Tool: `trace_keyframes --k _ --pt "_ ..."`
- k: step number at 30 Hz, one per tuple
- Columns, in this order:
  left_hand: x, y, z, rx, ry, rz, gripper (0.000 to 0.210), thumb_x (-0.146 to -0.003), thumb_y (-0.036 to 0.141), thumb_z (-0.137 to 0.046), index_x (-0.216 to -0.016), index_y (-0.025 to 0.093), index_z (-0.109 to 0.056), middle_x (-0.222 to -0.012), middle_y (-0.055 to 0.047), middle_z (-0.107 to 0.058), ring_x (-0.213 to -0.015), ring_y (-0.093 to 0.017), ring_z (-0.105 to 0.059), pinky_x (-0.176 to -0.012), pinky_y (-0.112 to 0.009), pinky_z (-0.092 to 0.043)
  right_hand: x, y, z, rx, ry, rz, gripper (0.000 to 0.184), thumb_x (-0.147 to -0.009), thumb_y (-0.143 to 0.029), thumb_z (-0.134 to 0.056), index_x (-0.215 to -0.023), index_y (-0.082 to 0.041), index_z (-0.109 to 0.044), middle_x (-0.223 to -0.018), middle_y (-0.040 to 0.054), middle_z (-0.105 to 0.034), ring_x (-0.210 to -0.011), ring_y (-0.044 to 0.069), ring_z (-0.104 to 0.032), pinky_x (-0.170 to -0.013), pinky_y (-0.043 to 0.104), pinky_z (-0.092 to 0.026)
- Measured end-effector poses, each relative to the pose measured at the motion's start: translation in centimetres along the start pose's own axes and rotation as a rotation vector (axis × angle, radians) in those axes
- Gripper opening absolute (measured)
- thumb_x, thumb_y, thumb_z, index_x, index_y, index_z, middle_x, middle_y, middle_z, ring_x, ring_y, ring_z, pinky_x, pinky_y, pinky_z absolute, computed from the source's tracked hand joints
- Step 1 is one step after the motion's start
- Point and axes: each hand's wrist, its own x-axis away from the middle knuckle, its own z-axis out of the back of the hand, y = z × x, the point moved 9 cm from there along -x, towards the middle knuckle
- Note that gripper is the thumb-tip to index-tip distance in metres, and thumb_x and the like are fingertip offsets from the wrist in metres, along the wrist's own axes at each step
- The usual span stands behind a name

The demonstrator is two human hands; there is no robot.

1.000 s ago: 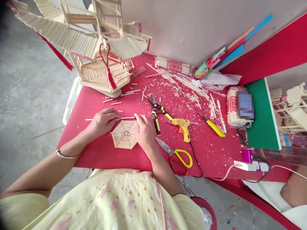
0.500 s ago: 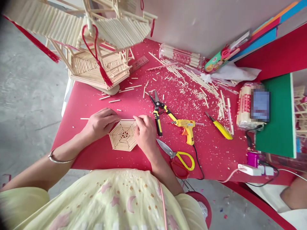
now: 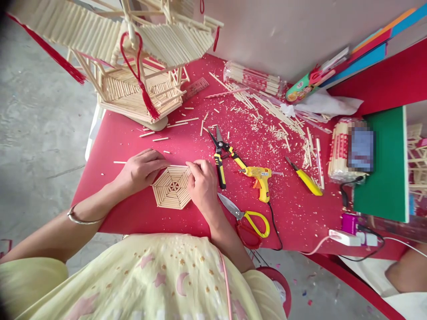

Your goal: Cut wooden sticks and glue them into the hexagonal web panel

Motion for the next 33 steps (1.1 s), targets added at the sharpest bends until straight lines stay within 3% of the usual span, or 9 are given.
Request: trace_keyframes --k 25,33 --pt "-0.1 0.58 0.52 0.002 0.044 -0.077 0.026 -0.096 0.009 -0.049 -0.106 0.016 -0.072 -0.097 -0.013 -0.071 -0.088 -0.023 -0.064 -0.078 -0.038 -0.054 -0.03 -0.62 0.61 -0.01 0.079 0.068 0.04 -0.092 -0.003 -0.046 -0.12 -0.018 -0.071 -0.11 0.0116 -0.064 -0.107 0.023 -0.063 -0.099 0.039 -0.054" --pt "0.12 0.34 0.46 -0.006 0.053 -0.055 0.025 -0.094 0.009 -0.052 -0.104 0.017 -0.073 -0.096 -0.012 -0.072 -0.087 -0.023 -0.063 -0.077 -0.037 -0.053 0.07 -0.32 0.28 -0.005 0.063 0.056 0.041 -0.091 -0.003 -0.047 -0.118 -0.022 -0.071 -0.112 0.0104 -0.063 -0.109 0.023 -0.062 -0.1 0.039 -0.054"
